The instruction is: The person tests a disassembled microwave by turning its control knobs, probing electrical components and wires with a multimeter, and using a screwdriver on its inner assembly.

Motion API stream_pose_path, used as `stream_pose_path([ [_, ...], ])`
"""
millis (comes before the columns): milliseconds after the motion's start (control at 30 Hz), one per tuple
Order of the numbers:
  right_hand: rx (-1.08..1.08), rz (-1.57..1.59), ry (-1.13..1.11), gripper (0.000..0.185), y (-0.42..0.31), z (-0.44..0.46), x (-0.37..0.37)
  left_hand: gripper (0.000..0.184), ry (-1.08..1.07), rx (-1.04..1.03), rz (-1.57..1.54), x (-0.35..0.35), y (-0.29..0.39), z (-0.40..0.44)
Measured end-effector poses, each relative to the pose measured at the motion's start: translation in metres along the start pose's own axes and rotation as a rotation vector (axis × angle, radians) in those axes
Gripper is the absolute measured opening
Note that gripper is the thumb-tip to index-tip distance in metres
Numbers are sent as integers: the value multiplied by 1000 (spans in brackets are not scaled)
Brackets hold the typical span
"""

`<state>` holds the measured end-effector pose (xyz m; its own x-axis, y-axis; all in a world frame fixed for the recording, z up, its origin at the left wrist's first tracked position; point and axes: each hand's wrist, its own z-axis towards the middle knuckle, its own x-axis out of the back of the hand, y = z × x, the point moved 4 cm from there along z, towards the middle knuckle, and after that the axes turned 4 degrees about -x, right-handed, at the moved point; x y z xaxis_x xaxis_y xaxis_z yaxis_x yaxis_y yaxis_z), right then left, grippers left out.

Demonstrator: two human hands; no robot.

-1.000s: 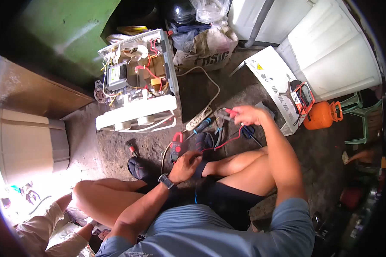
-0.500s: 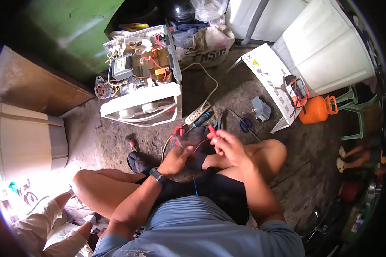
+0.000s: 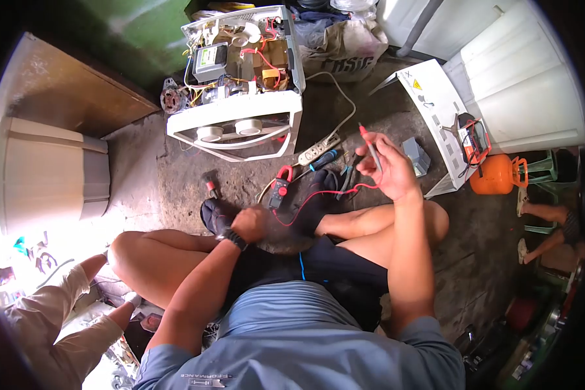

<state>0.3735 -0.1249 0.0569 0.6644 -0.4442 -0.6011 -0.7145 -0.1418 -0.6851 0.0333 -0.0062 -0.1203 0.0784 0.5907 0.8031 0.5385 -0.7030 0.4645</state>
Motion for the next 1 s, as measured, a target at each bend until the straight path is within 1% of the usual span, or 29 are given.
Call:
stream_pose_path([
  [33, -23, 101, -101, 29, 5, 7, -3, 20, -1, 1, 1, -9, 0, 4],
  [67, -23, 103, -99, 29, 15, 15, 0, 22, -71, 42, 56, -21, -1, 7],
  [100, 65, 30, -77, 29, 26, 22, 4, 24, -143, 85, 109, -31, -2, 7],
  [133, 152, -44, -58, 29, 34, 29, 5, 24, -146, 87, 106, -32, -2, 12],
  [167, 169, -54, -17, 25, 43, 35, 7, 25, -145, 148, 102, -30, -9, 21],
  [200, 166, -50, -18, 25, 53, 42, 12, 27, -143, 208, 101, -28, -16, 31],
  [233, 123, -103, 54, 23, 66, 48, 21, 33, -111, 278, 27, -37, -28, 46],
  [267, 82, -158, 123, 23, 76, 56, 30, 33, -110, 278, 32, -50, -32, 56],
  [300, 52, -243, 168, 24, 82, 60, 33, 37, -43, 327, -26, -52, -27, 67],
  [333, 55, -241, 172, 24, 83, 62, 35, 41, 19, 374, -88, -54, -21, 75],
  [367, 12, -268, 170, 25, 88, 61, 37, 41, 11, 374, -91, -60, -16, 79],
  [433, -52, -311, 198, 27, 96, 60, 45, 50, 76, 488, -126, -65, -15, 85],
  [567, -89, -333, 265, 27, 107, 64, 59, 53, 109, 525, -135, -76, -23, 88],
  [667, -109, -401, 243, 27, 111, 73, 61, 54, 131, 494, -155, -74, -24, 92],
  [767, -117, -448, 233, 27, 117, 79, 63, 52, 161, 558, -178, -73, -25, 94],
  [867, -145, -480, 239, 27, 121, 82, 67, 49, 145, 509, -191, -80, -26, 99],
  [933, -151, -486, 246, 25, 121, 83, 68, 45, 218, 462, -233, -76, -24, 99],
  [1000, -163, -489, 248, 24, 122, 84, 67, 42, 232, 425, -211, -76, -21, 99],
])
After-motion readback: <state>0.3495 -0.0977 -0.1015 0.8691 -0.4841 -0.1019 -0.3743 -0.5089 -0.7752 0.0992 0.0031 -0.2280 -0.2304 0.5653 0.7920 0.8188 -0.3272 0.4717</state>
